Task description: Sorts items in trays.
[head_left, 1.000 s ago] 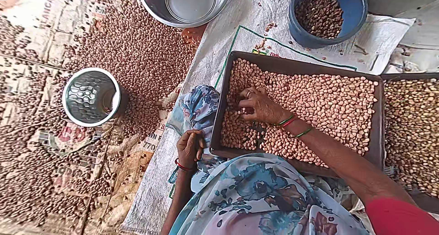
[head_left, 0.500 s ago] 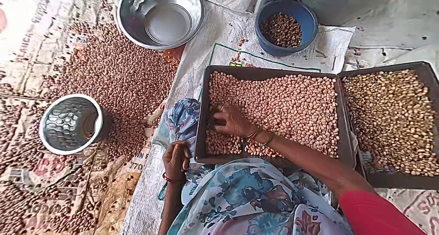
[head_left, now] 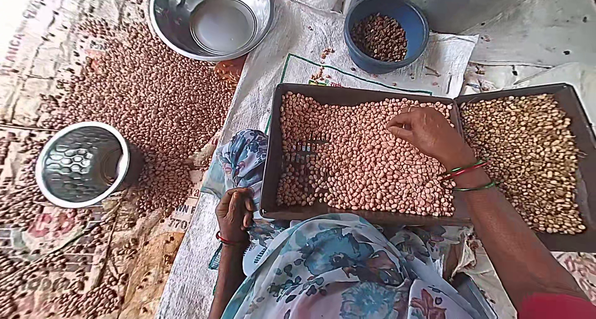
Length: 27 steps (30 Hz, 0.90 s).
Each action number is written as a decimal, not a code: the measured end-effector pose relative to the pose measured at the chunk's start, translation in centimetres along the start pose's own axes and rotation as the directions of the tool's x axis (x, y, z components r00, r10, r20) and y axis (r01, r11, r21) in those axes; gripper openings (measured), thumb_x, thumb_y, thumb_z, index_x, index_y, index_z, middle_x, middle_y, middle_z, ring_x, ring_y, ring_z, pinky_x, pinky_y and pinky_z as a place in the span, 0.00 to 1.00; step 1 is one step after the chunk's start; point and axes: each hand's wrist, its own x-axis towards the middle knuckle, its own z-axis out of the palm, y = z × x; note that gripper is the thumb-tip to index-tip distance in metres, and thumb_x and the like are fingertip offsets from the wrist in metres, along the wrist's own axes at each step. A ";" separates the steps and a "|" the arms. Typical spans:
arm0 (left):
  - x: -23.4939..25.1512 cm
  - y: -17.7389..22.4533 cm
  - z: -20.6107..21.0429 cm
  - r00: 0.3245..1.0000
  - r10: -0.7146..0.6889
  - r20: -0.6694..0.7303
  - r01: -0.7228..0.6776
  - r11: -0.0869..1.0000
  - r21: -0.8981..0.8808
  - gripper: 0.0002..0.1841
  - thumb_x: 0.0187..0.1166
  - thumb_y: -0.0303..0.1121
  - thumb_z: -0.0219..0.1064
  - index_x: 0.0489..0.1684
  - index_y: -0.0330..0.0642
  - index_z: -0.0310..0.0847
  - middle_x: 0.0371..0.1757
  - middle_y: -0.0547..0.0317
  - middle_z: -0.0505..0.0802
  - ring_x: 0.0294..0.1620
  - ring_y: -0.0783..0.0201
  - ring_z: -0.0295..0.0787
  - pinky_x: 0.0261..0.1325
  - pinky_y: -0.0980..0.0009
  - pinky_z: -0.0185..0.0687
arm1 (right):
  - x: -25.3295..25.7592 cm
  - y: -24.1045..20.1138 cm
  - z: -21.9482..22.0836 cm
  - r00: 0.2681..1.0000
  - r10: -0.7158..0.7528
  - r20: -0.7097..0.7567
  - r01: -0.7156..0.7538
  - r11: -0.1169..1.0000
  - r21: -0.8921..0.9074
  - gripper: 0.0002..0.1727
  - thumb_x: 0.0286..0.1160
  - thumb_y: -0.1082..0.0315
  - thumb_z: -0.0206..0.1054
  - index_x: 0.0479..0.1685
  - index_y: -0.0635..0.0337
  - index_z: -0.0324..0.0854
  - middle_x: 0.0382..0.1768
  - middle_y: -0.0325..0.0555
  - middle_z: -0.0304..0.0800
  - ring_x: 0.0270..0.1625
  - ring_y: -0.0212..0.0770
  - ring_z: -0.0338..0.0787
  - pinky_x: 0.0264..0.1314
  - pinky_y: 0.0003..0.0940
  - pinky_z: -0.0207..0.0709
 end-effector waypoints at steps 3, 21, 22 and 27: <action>0.0 0.0 0.0 1.000 0.004 0.002 -0.004 1.000 -0.001 0.12 0.91 0.34 0.53 0.47 0.50 0.85 0.24 0.81 0.91 0.10 0.88 0.74 0.11 0.91 0.68 | -0.1 0.0 3.4 0.990 -0.097 -0.102 0.104 0.992 0.066 0.06 0.75 0.77 0.70 0.44 0.69 0.92 0.40 0.65 0.89 0.40 0.60 0.87 0.46 0.56 0.78; 0.1 0.1 -0.3 0.999 0.010 0.030 -0.010 1.000 0.007 0.11 0.91 0.39 0.55 0.49 0.54 0.86 0.25 0.83 0.92 0.11 0.89 0.74 0.11 0.91 0.68 | -1.1 -0.9 5.7 0.989 -0.141 -0.039 0.141 0.990 -0.011 0.05 0.71 0.75 0.76 0.42 0.65 0.92 0.41 0.62 0.88 0.42 0.63 0.89 0.46 0.60 0.79; 0.1 0.0 -0.4 0.999 0.011 0.030 -0.012 1.000 0.008 0.11 0.91 0.38 0.55 0.49 0.53 0.86 0.25 0.83 0.92 0.11 0.89 0.74 0.11 0.91 0.68 | -1.0 -1.0 6.5 0.988 -0.152 -0.039 0.151 0.988 -0.043 0.05 0.71 0.74 0.76 0.41 0.66 0.92 0.40 0.63 0.88 0.43 0.64 0.89 0.47 0.61 0.79; 0.1 0.2 -0.2 1.000 -0.007 0.028 0.007 1.000 0.011 0.11 0.91 0.37 0.54 0.48 0.53 0.85 0.25 0.83 0.91 0.10 0.89 0.74 0.11 0.91 0.68 | -1.9 -1.2 4.9 0.997 -0.068 -0.021 0.069 0.998 0.007 0.18 0.70 0.77 0.75 0.60 0.64 0.86 0.54 0.66 0.85 0.47 0.65 0.89 0.44 0.60 0.81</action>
